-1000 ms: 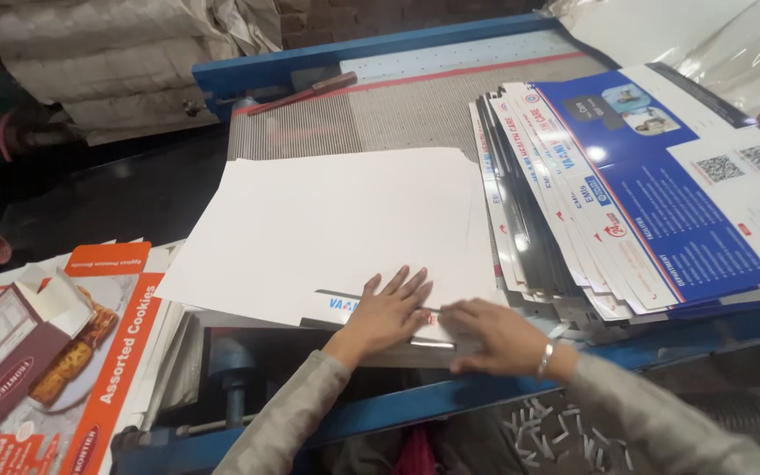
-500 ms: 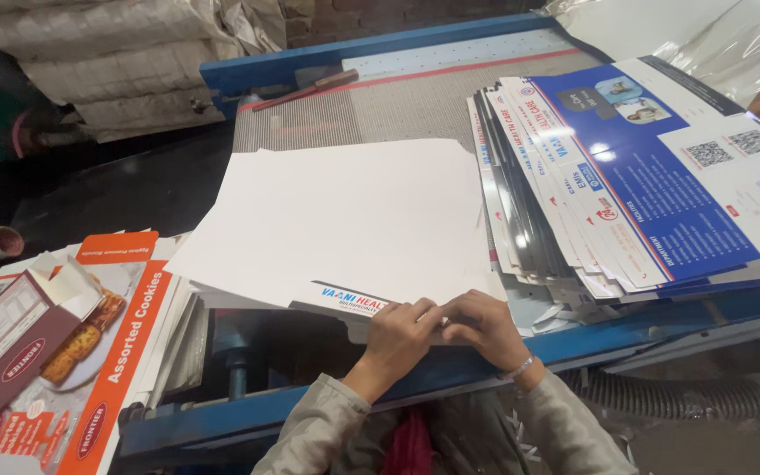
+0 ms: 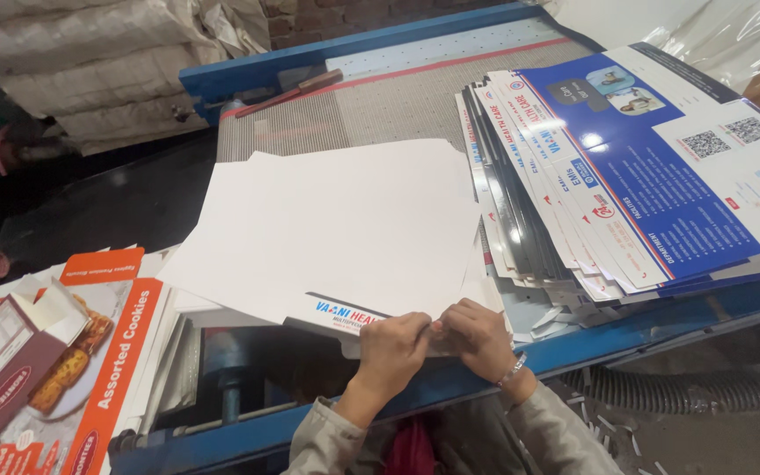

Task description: The person inserts a white folded paper into a printed cover sheet labeled 'VAANI HEALTH CARE' and presses the edges to secure it. They repeat this process for multiple units, stacking the completed booklets on a blue table.

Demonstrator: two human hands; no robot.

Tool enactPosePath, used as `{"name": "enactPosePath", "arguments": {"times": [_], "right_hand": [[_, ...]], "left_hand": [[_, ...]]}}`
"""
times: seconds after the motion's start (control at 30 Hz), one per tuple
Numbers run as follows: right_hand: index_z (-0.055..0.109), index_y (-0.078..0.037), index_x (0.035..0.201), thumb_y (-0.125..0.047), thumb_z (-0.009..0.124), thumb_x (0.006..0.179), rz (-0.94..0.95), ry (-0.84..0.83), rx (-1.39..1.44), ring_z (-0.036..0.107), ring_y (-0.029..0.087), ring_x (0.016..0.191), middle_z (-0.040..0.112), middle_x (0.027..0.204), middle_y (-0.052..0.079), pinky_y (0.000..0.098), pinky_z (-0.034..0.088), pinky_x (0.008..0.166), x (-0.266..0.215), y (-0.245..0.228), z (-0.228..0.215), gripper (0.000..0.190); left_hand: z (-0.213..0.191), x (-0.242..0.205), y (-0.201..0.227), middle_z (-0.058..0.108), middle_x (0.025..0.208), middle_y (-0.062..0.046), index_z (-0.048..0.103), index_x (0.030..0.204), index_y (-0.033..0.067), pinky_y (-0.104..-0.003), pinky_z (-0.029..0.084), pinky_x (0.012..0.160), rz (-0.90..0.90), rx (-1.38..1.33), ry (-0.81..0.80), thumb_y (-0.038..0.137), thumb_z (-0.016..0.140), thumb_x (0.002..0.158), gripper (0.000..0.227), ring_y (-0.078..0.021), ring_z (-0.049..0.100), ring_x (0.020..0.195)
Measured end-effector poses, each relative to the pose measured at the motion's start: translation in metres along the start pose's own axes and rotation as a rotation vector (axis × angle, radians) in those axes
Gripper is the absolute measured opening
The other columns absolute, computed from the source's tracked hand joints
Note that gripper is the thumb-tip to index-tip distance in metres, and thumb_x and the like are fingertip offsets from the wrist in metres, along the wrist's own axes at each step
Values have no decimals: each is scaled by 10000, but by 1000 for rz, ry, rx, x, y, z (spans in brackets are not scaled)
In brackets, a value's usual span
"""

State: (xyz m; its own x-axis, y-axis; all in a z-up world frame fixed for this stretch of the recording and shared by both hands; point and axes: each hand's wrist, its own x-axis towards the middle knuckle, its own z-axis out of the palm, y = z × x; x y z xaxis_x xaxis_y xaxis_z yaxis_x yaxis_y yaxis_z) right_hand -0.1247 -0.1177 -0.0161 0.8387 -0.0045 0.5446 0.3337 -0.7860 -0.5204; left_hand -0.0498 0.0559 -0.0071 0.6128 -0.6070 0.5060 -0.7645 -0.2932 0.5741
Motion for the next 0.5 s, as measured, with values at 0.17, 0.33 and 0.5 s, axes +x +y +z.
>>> {"name": "enactPosePath", "arguments": {"times": [0.17, 0.33, 0.5], "right_hand": [[609, -61, 813, -24, 769, 638, -45, -19, -5, 615, 286, 762, 647, 781, 55, 398, 495, 625, 2, 0, -1, 240], [588, -65, 789, -16, 770, 677, -27, -8, -61, 613, 289, 740, 613, 745, 64, 407, 495, 623, 1, 2, 3, 219], [610, -35, 811, 23, 735, 742, -1, 86, 68, 615, 275, 735, 613, 750, 87, 388, 481, 624, -6, 6, 8, 154]], "left_hand": [[0, 9, 3, 669, 647, -128, 724, 784, 124, -447, 495, 564, -321, 63, -146, 360, 647, 980, 316, -339, 669, 614], [13, 3, 13, 680, 693, -102, 648, 722, 91, -459, 480, 520, -197, 85, 76, 296, 627, 968, 321, -345, 648, 584], [3, 4, 10, 688, 714, -78, 649, 747, 100, -439, 494, 540, -76, 80, 0, 262, 666, 971, 277, -319, 663, 605]]}}
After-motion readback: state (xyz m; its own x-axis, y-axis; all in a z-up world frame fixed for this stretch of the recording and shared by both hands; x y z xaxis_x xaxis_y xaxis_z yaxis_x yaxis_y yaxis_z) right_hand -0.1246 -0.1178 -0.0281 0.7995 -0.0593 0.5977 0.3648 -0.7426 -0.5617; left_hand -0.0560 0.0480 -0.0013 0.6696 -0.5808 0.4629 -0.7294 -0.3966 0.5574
